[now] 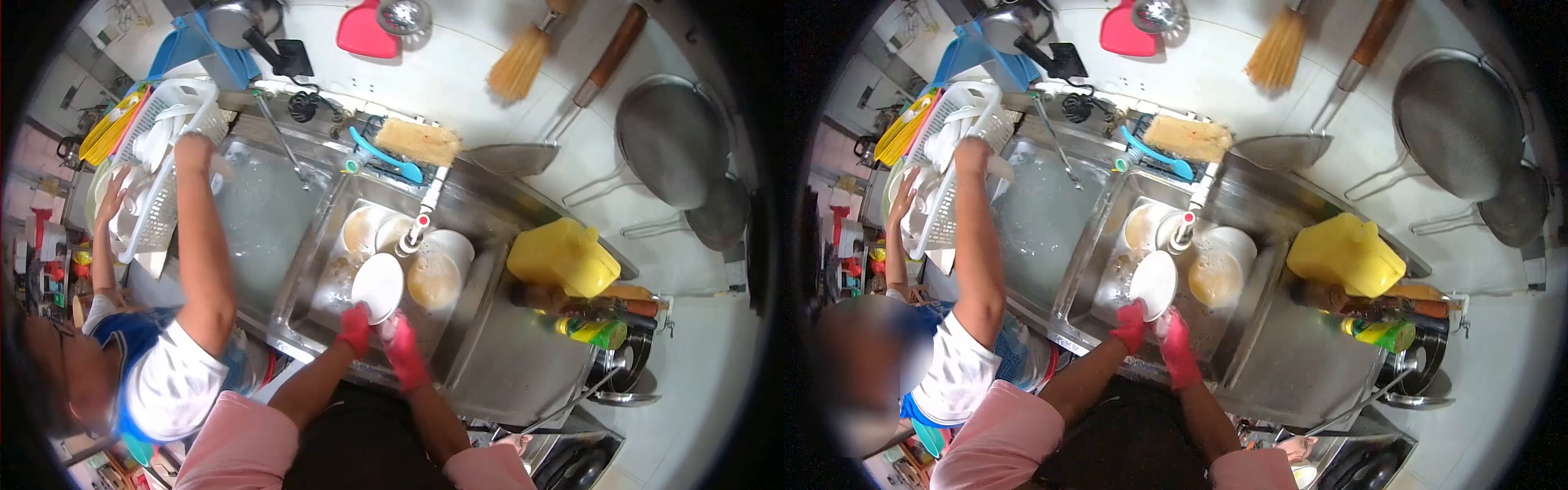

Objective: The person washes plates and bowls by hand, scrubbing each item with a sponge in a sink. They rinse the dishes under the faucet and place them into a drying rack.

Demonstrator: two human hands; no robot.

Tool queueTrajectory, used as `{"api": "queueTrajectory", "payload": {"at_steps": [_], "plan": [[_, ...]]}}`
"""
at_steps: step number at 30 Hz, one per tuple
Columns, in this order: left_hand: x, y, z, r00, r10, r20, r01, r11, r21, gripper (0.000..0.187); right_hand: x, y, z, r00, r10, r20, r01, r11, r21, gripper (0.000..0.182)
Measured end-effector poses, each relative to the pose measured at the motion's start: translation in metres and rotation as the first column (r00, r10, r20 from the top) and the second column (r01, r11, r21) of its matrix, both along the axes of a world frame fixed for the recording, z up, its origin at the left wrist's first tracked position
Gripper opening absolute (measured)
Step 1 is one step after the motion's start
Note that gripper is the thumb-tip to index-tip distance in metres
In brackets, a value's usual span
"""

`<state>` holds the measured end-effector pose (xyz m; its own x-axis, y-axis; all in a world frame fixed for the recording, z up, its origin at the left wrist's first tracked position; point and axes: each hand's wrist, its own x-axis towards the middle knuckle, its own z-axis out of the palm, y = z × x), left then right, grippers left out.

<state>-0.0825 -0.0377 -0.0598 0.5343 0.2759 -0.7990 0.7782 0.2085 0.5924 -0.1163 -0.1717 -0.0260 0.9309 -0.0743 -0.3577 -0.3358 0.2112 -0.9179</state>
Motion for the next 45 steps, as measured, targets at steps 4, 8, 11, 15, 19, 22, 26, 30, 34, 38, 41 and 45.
{"api": "queueTrajectory", "payload": {"at_steps": [4,8,11,15,19,22,26,30,34,38,41,45], "plan": [[0.023,0.039,0.042,0.98,-0.049,0.193,-0.022,0.938,0.345,0.031,0.005,-0.007,0.003,0.982,0.007,-0.188,0.098,0.833,0.544,0.051],[0.044,0.083,0.084,0.926,0.1,0.365,-0.188,0.959,0.214,0.024,0.027,-0.045,0.027,0.965,0.059,-0.255,0.16,0.636,0.755,0.054],[0.07,0.129,0.116,0.909,0.25,0.334,-0.248,0.968,-0.05,0.025,0.026,-0.054,0.027,0.959,0.027,-0.282,0.179,0.712,0.679,0.054],[0.105,0.21,0.071,0.817,0.576,0.004,-0.48,0.684,-0.549,0.029,0.022,-0.049,0.031,0.94,-0.043,-0.338,0.261,0.73,0.631,0.052],[0.14,0.247,0.039,0.746,0.619,-0.245,-0.596,0.458,-0.659,0.039,0.012,-0.041,0.023,0.932,-0.042,-0.36,0.267,0.749,0.606,0.048],[0.144,0.214,0.074,0.73,0.635,-0.251,-0.605,0.431,-0.67,0.045,0.013,-0.04,0.008,0.918,-0.062,-0.392,0.294,0.769,0.568,0.047],[0.13,0.158,0.049,0.936,0.33,0.122,-0.215,0.811,-0.544,0.046,0.007,-0.052,-0.008,0.904,-0.119,-0.411,0.348,0.762,0.546,0.044],[0.095,0.086,0.029,0.745,-0.05,0.665,-0.107,0.975,0.193,0.062,0.011,-0.066,0.003,0.865,-0.197,-0.461,0.428,0.77,0.473,0.041],[0.061,0.057,-0.007,0.64,-0.709,0.296,0.227,0.543,0.809,0.05,0.004,-0.075,0.009,0.85,-0.192,-0.49,0.449,0.75,0.485,0.04],[0.055,0.055,-0.12,0.623,-0.777,-0.086,0.471,0.285,0.835,0.031,-0.021,-0.085,-0.005,0.856,-0.169,-0.488,0.425,0.767,0.481,0.044],[0.075,0.042,-0.142,0.681,-0.673,-0.287,0.608,0.301,0.735,0.025,-0.032,-0.087,0.0,0.851,-0.198,-0.487,0.434,0.787,0.438,0.045],[0.074,0.041,-0.149,0.725,-0.682,-0.097,0.402,0.305,0.863,0.028,-0.039,-0.087,-0.001,0.801,-0.223,-0.555,0.472,0.805,0.359,0.046]]}}
